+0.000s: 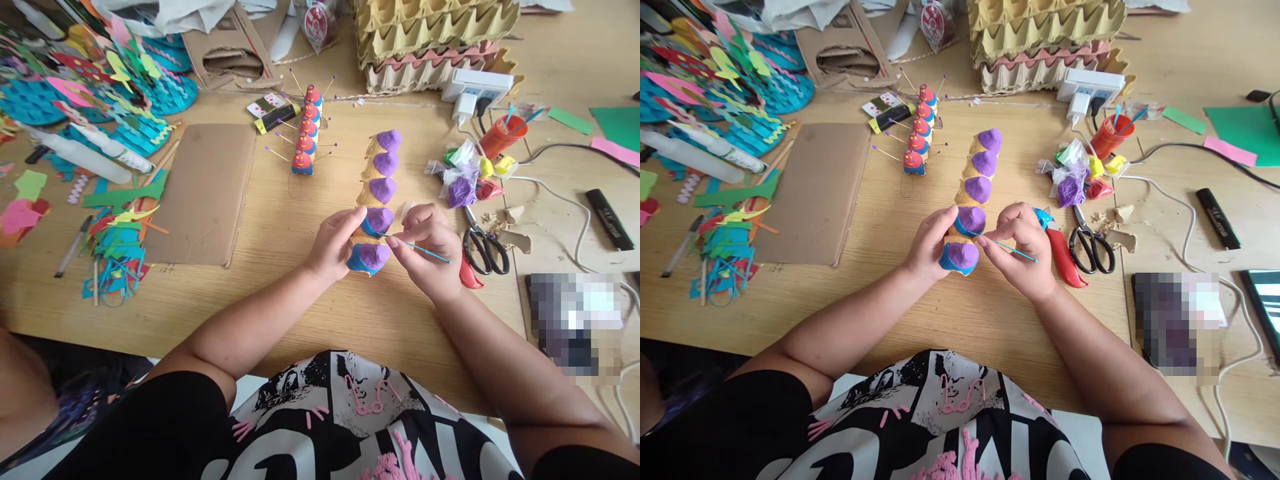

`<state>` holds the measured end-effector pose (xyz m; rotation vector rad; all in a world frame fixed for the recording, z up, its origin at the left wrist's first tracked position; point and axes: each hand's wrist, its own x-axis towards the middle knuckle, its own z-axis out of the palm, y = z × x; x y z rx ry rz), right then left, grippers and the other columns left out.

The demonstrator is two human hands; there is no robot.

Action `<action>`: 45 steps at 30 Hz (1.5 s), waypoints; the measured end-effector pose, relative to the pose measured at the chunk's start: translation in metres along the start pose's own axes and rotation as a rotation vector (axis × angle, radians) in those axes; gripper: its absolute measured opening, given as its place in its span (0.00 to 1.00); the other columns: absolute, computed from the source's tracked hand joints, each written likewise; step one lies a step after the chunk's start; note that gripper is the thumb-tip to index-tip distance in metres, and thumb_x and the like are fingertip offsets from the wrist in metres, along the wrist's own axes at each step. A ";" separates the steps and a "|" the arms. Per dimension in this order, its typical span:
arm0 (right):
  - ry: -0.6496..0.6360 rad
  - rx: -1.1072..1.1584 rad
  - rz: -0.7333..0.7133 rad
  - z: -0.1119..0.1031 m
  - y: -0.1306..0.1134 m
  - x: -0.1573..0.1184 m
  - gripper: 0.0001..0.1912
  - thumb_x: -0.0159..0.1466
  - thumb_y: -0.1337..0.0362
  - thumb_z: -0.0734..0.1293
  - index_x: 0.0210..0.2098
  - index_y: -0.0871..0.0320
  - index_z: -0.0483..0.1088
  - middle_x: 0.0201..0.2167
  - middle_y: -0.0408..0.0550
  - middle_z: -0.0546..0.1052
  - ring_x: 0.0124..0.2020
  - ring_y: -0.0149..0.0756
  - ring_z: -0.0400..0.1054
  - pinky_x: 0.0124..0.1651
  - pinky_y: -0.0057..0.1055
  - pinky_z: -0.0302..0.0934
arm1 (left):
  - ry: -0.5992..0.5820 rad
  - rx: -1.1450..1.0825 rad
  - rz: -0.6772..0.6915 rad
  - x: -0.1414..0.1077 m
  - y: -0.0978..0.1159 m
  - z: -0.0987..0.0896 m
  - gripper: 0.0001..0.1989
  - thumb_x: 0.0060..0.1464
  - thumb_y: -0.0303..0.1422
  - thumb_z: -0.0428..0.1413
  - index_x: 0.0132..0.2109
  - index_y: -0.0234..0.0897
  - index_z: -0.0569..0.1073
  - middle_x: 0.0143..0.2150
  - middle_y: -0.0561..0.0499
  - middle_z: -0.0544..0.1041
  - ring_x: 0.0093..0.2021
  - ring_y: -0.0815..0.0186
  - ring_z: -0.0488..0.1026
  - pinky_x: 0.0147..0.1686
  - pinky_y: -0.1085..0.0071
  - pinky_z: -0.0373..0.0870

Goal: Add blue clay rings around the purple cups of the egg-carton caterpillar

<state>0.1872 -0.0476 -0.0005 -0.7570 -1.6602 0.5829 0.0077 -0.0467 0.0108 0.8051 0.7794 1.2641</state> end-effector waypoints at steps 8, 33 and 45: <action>0.026 0.049 0.042 -0.001 0.000 0.000 0.09 0.69 0.56 0.80 0.35 0.48 0.80 0.35 0.43 0.74 0.39 0.38 0.73 0.46 0.43 0.66 | 0.025 -0.004 -0.032 -0.001 0.000 0.001 0.28 0.57 0.59 0.70 0.28 0.40 0.76 0.28 0.50 0.77 0.31 0.66 0.74 0.34 0.68 0.75; 0.124 0.179 0.208 0.001 0.010 -0.003 0.20 0.66 0.46 0.81 0.31 0.51 0.75 0.36 0.43 0.75 0.40 0.38 0.72 0.49 0.44 0.70 | 0.048 -0.146 -0.183 0.004 -0.008 -0.005 0.18 0.68 0.51 0.66 0.38 0.42 0.82 0.37 0.51 0.88 0.37 0.64 0.84 0.37 0.69 0.79; 0.061 0.051 0.095 0.001 -0.003 0.000 0.14 0.68 0.52 0.80 0.32 0.50 0.79 0.35 0.43 0.76 0.39 0.38 0.73 0.46 0.43 0.67 | 0.035 -0.211 -0.256 0.003 0.000 0.003 0.20 0.67 0.52 0.66 0.37 0.41 0.82 0.35 0.52 0.86 0.36 0.65 0.82 0.38 0.69 0.79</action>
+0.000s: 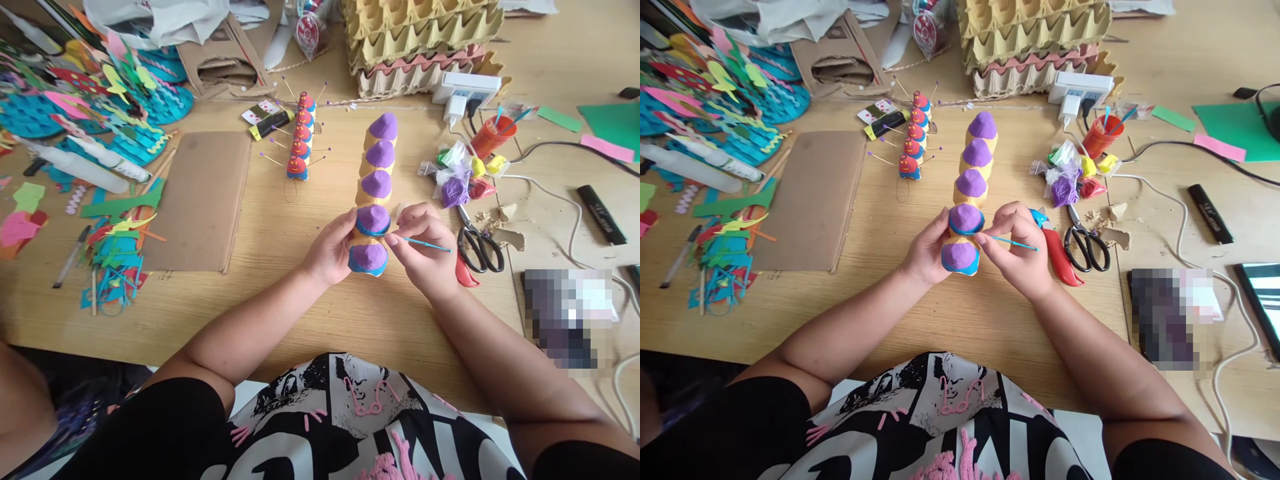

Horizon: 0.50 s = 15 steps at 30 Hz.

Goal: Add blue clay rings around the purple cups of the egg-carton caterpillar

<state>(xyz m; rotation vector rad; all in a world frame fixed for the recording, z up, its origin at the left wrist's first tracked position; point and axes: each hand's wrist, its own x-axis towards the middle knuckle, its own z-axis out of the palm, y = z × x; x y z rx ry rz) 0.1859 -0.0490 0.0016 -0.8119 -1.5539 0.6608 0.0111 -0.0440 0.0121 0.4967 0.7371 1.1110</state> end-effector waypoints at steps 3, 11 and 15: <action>0.022 -0.043 0.002 0.000 -0.002 0.001 0.15 0.68 0.51 0.80 0.32 0.51 0.78 0.34 0.43 0.76 0.38 0.38 0.73 0.45 0.43 0.67 | 0.021 0.001 -0.026 0.000 0.001 0.001 0.21 0.68 0.54 0.65 0.37 0.41 0.81 0.35 0.52 0.86 0.37 0.64 0.83 0.37 0.69 0.79; -0.020 0.013 0.002 0.001 -0.004 0.001 0.17 0.66 0.50 0.82 0.30 0.50 0.77 0.33 0.43 0.76 0.37 0.38 0.73 0.43 0.43 0.70 | -0.044 0.012 -0.031 0.002 -0.002 -0.003 0.21 0.67 0.55 0.65 0.37 0.42 0.82 0.37 0.51 0.87 0.37 0.63 0.84 0.39 0.66 0.80; 0.013 -0.081 -0.011 0.001 -0.006 0.001 0.17 0.66 0.49 0.81 0.30 0.50 0.77 0.32 0.43 0.75 0.35 0.39 0.72 0.41 0.42 0.69 | -0.046 0.067 0.029 0.002 -0.005 -0.008 0.21 0.67 0.54 0.65 0.37 0.42 0.82 0.37 0.50 0.87 0.38 0.63 0.84 0.39 0.67 0.79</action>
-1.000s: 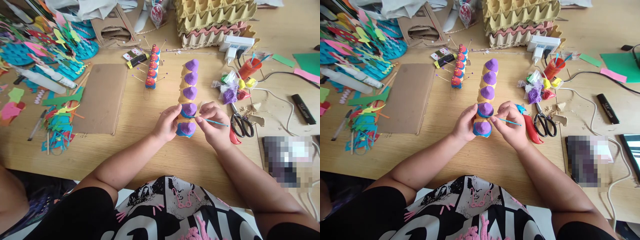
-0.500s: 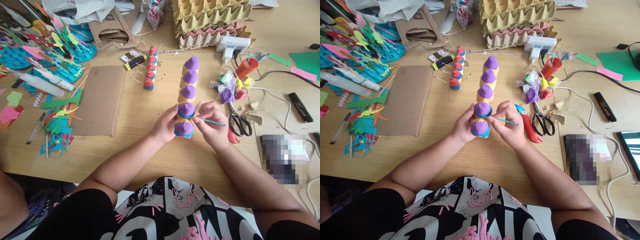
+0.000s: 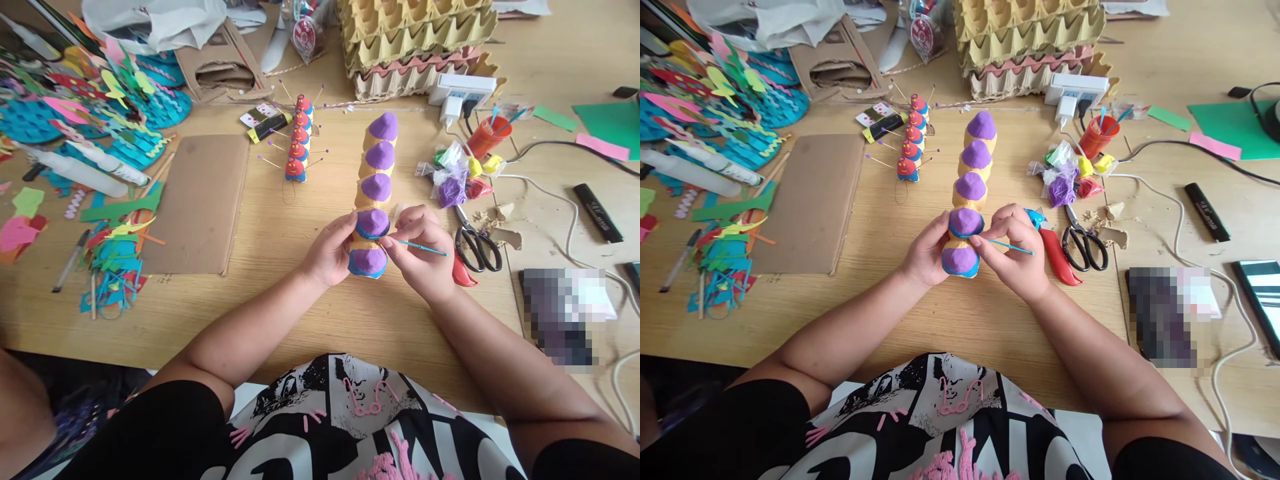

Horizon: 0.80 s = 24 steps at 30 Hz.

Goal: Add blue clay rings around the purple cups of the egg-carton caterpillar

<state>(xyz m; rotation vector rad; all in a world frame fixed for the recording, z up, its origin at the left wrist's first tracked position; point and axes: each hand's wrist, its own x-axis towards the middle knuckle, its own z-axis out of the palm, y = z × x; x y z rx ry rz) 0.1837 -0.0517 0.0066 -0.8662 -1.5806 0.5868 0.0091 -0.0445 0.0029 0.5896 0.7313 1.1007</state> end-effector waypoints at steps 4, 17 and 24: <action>0.007 -0.052 -0.048 0.000 -0.001 0.000 0.18 0.66 0.49 0.81 0.30 0.50 0.77 0.30 0.44 0.74 0.35 0.39 0.72 0.40 0.43 0.69 | 0.026 0.054 0.052 -0.001 0.003 0.002 0.22 0.66 0.54 0.66 0.35 0.42 0.82 0.34 0.50 0.86 0.35 0.64 0.83 0.37 0.67 0.78; -0.086 0.016 0.007 -0.004 0.003 0.001 0.17 0.63 0.52 0.84 0.30 0.50 0.76 0.32 0.42 0.73 0.35 0.38 0.71 0.41 0.42 0.68 | 0.066 0.131 0.138 -0.008 0.006 0.009 0.26 0.63 0.56 0.68 0.30 0.39 0.81 0.28 0.51 0.82 0.31 0.66 0.81 0.36 0.68 0.78; -0.111 0.048 0.002 -0.003 0.003 0.002 0.18 0.65 0.50 0.82 0.28 0.50 0.75 0.30 0.43 0.72 0.34 0.38 0.69 0.40 0.41 0.67 | 0.084 0.142 0.189 -0.007 0.006 0.008 0.27 0.59 0.56 0.71 0.26 0.39 0.78 0.27 0.52 0.79 0.30 0.67 0.78 0.36 0.68 0.77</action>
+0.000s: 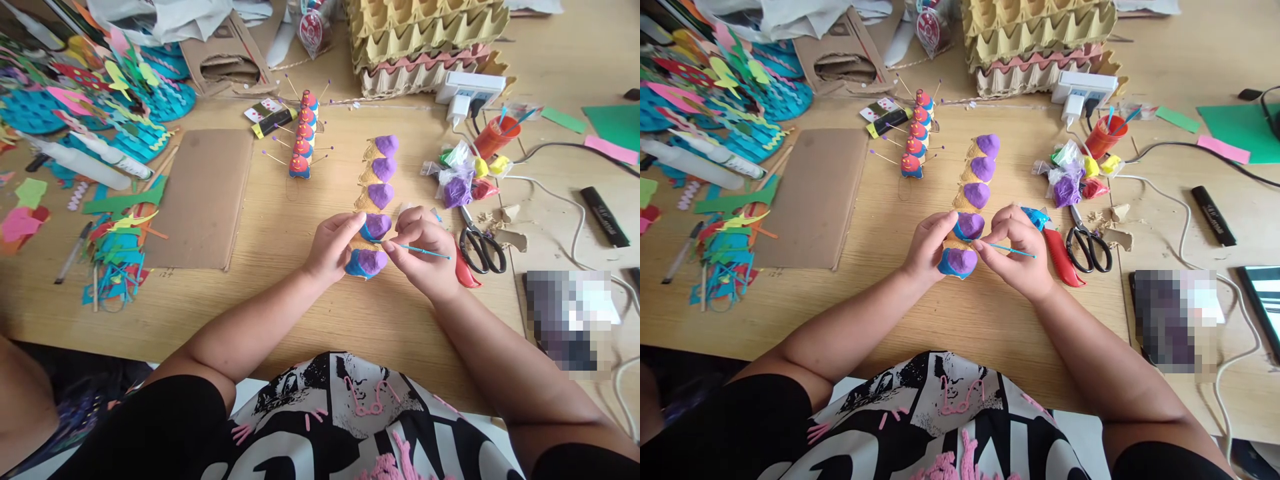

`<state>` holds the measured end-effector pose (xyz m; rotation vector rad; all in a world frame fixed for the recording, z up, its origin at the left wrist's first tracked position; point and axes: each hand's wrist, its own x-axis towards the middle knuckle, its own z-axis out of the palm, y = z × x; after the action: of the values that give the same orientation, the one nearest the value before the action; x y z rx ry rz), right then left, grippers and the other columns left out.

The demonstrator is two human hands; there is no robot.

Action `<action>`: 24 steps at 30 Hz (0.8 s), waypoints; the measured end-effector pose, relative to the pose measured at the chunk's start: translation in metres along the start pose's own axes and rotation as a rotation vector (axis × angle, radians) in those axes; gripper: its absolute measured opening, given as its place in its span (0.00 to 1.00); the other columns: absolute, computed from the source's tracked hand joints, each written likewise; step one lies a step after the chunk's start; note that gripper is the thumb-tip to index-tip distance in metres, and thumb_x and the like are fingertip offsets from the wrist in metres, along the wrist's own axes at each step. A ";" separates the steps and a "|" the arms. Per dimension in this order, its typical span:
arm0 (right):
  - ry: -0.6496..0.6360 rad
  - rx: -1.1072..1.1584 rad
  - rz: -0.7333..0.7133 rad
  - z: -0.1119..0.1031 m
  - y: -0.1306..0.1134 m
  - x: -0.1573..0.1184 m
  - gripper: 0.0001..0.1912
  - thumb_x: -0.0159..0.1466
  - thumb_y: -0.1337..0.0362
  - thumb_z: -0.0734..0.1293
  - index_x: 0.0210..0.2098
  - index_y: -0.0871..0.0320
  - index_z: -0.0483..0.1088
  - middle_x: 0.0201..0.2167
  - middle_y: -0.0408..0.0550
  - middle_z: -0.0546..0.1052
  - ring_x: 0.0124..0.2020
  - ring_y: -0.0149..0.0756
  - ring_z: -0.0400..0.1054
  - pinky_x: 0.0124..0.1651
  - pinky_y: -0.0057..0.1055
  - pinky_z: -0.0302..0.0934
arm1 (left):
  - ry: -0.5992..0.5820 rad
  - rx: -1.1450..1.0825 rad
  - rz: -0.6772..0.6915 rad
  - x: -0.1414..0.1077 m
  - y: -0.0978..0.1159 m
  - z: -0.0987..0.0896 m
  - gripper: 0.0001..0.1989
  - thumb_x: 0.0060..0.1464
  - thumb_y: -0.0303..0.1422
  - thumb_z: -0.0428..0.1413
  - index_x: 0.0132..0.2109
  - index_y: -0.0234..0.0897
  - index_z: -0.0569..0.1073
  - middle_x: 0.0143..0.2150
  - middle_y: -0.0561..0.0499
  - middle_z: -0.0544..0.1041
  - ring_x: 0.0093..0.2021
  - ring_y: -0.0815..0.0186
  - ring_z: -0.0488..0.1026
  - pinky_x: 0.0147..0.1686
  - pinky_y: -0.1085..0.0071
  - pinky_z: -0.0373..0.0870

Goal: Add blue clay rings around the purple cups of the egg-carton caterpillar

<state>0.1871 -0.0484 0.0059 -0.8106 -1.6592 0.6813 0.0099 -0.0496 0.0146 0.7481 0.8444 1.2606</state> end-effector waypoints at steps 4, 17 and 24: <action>-0.012 0.005 -0.011 0.001 0.001 0.000 0.18 0.64 0.52 0.83 0.29 0.51 0.75 0.31 0.42 0.72 0.34 0.37 0.69 0.40 0.41 0.66 | -0.011 0.021 0.043 0.000 -0.001 -0.002 0.27 0.53 0.56 0.75 0.27 0.39 0.78 0.26 0.52 0.78 0.30 0.66 0.77 0.37 0.68 0.77; -0.003 -0.001 -0.049 0.001 0.000 0.000 0.13 0.65 0.60 0.82 0.30 0.51 0.76 0.31 0.42 0.74 0.34 0.36 0.70 0.40 0.39 0.65 | -0.032 0.008 0.058 0.000 -0.002 -0.003 0.27 0.49 0.57 0.76 0.26 0.39 0.78 0.24 0.53 0.76 0.29 0.67 0.75 0.37 0.68 0.78; -0.021 0.041 0.010 0.001 -0.002 -0.001 0.16 0.64 0.57 0.83 0.29 0.51 0.75 0.30 0.43 0.75 0.34 0.37 0.70 0.41 0.40 0.67 | -0.031 0.015 0.066 0.001 -0.003 -0.004 0.27 0.47 0.56 0.78 0.26 0.38 0.80 0.25 0.52 0.77 0.30 0.66 0.76 0.37 0.67 0.78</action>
<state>0.1855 -0.0502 0.0067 -0.7854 -1.6557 0.7308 0.0084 -0.0490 0.0096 0.8115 0.8098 1.2994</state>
